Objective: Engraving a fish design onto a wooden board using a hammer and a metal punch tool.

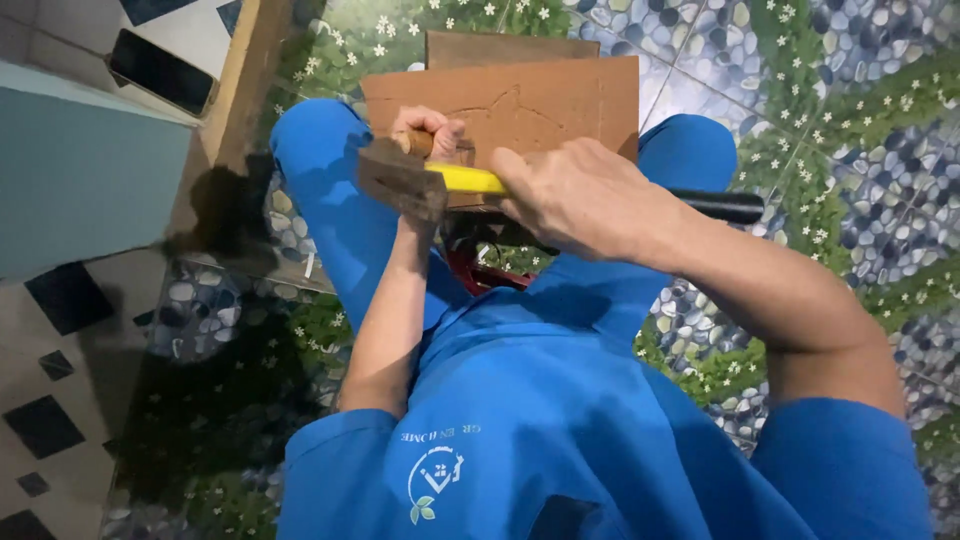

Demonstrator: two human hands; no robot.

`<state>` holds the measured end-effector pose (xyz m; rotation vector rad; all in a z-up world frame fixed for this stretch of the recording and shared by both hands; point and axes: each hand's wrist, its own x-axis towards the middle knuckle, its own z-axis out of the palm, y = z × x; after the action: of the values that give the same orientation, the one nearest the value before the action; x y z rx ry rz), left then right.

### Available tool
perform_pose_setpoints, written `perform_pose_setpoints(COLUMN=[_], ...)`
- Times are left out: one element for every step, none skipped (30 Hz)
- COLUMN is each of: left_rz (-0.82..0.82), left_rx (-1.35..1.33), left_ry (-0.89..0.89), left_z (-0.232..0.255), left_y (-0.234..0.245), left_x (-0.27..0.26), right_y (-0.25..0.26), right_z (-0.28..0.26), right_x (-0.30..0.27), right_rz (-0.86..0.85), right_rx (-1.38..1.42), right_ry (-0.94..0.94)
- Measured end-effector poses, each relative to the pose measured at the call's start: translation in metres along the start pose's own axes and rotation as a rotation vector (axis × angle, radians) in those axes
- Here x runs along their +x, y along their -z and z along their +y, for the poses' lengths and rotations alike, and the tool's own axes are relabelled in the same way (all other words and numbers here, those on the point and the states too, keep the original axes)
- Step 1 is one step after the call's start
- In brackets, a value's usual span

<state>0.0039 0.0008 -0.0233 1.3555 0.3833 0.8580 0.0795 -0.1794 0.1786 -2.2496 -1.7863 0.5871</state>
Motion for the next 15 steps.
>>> perform_pose_setpoints(left_rz=[0.001, 0.024, 0.047, 0.044, 0.054, 0.067, 0.069, 0.016, -0.037, -0.043, -0.05, -0.049, -0.047, -0.049, -0.05], left_rx=[-0.003, -0.038, -0.073, -0.075, -0.057, -0.035, -0.033, -0.056, -0.079, -0.078, -0.07, -0.065, -0.065, -0.042, -0.018], left_ry=[-0.002, 0.027, 0.057, 0.062, 0.086, 0.102, 0.099, 0.119, 0.139, 0.138, 0.141, 0.149, 0.152, 0.147, 0.141], left_z=[0.0, 0.0, -0.001, 0.006, 0.012, 0.02, 0.024, 0.029, 0.034, 0.034, 0.034, 0.034, 0.035, 0.036, 0.038], left_y=[-0.001, -0.004, -0.007, -0.011, -0.014, -0.015, -0.015, -0.014, -0.013, -0.009, -0.005, -0.003, -0.005, -0.006, -0.006], left_x=[-0.001, -0.002, -0.004, -0.005, -0.007, -0.005, -0.004, -0.003, -0.002, 0.002, 0.005, 0.007, 0.006, 0.004, 0.002], right_y=[0.01, 0.021, 0.031, 0.027, 0.023, 0.02, 0.016, 0.013, 0.009, 0.013, 0.018, 0.023, 0.022, 0.019, 0.017], right_z=[-0.007, -0.012, -0.017, -0.015, -0.014, -0.012, -0.007, -0.002, 0.003, -0.002, -0.006, -0.009, -0.005, -0.004, -0.003], right_x=[0.001, 0.001, 0.002, 0.0, -0.002, -0.002, 0.0, 0.001, 0.003, 0.002, 0.002, 0.001, 0.002, 0.002, 0.001], right_rz=[0.0, 0.003, 0.006, 0.003, 0.04, 0.081, 0.083, 0.024, -0.034, -0.03, -0.026, -0.03, -0.035, -0.001, 0.032], right_rx=[-0.004, -0.002, 0.0, 0.002, 0.046, 0.087, 0.086, 0.059, 0.032, 0.033, 0.04, 0.047, 0.048, 0.09, 0.131], right_ry=[0.0, 0.013, 0.025, 0.02, 0.017, 0.023, 0.026, 0.002, -0.022, -0.026, -0.034, -0.038, -0.039, -0.033, -0.027])
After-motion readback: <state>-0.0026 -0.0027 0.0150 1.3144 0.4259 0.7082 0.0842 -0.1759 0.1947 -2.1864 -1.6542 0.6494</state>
